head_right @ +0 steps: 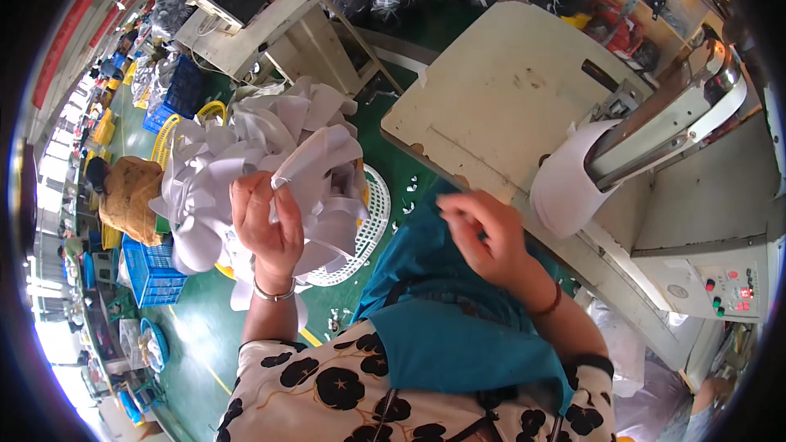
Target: The person sews white fabric shoe components using an industrial sewing machine.
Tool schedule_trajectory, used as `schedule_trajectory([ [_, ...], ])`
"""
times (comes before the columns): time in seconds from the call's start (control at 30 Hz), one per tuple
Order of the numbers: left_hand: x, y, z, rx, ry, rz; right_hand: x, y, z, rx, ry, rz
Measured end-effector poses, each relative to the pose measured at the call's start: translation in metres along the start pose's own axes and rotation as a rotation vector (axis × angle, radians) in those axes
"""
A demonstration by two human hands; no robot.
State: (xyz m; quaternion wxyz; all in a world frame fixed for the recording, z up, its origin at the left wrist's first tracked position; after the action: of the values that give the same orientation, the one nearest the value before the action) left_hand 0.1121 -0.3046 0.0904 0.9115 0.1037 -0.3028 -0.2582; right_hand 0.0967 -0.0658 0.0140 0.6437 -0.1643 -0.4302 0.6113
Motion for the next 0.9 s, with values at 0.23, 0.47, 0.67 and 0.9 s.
schedule_trajectory([
  [0.23, -0.022, 0.055, 0.031, -0.031, -0.207, -0.551, -0.031, -0.011, 0.048, -0.103, 0.0, 0.487],
  [0.47, -0.095, 0.085, 0.034, 0.096, -0.611, -1.252, 0.024, 0.021, 0.006, -0.218, 0.108, 0.367],
  [0.67, -0.163, 0.15, 0.026, 0.319, -1.164, -1.558, 0.101, -0.029, -0.014, -0.164, 0.413, 0.047],
  [0.9, -0.199, 0.209, 0.072, 0.365, -1.552, -1.626, 0.196, -0.07, -0.01, -0.122, 0.535, 0.265],
])
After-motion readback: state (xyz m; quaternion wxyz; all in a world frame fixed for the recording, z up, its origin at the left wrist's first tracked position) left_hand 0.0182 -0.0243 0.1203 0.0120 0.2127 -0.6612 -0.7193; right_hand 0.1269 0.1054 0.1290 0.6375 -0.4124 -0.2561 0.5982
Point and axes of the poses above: each hand's wrist, its own z-axis towards the middle knuckle, its own x-axis out of the back of the hand, y = z × x, the point moved 9 cm from there along z, towards the middle knuckle, and after that the axes turned 9 degrees about x, right-handed, at the moved point
